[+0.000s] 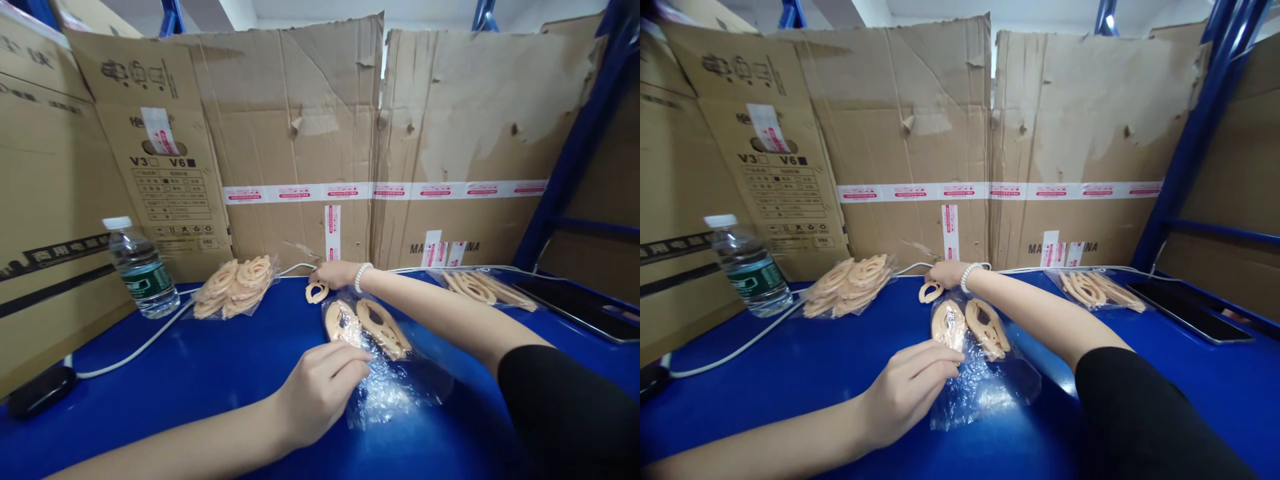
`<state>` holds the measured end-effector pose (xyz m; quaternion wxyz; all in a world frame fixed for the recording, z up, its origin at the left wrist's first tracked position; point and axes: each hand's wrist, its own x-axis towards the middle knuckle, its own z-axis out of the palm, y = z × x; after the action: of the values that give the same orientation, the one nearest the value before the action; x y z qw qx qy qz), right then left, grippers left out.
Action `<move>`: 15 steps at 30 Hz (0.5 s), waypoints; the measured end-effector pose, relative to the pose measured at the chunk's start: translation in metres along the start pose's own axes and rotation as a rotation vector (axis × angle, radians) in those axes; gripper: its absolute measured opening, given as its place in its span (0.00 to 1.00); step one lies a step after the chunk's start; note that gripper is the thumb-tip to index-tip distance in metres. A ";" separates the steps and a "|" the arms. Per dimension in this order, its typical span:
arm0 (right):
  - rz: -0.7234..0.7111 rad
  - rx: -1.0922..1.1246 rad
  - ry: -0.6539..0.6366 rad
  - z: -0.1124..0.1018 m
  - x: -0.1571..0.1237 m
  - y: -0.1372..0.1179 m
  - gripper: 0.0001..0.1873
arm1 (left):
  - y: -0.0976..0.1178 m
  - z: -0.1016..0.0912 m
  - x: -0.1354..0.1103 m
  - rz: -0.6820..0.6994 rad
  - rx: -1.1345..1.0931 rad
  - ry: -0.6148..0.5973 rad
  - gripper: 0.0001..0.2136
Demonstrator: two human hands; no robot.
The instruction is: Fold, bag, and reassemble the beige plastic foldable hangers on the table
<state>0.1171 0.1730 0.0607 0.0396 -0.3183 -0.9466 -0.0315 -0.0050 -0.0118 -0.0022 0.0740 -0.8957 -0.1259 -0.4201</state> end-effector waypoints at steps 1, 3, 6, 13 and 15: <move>-0.032 -0.014 -0.021 0.002 0.002 0.000 0.15 | 0.000 0.000 0.000 -0.008 -0.009 -0.002 0.10; -0.096 -0.025 -0.033 0.004 0.000 0.001 0.13 | -0.001 0.000 0.000 -0.024 -0.027 -0.006 0.10; -0.146 -0.025 0.021 -0.003 -0.011 0.003 0.12 | -0.002 0.001 -0.001 -0.042 -0.047 0.000 0.10; -0.101 0.003 0.367 -0.048 -0.087 -0.006 0.15 | -0.004 0.003 -0.004 -0.074 -0.047 0.026 0.10; -0.116 0.032 0.563 -0.062 -0.124 -0.018 0.14 | -0.005 0.004 -0.005 -0.087 -0.060 0.040 0.10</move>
<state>0.2080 0.0786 0.1096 0.3041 -0.2416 -0.9154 -0.1057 -0.0061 -0.0070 -0.0086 0.0310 -0.8825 -0.1506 -0.4445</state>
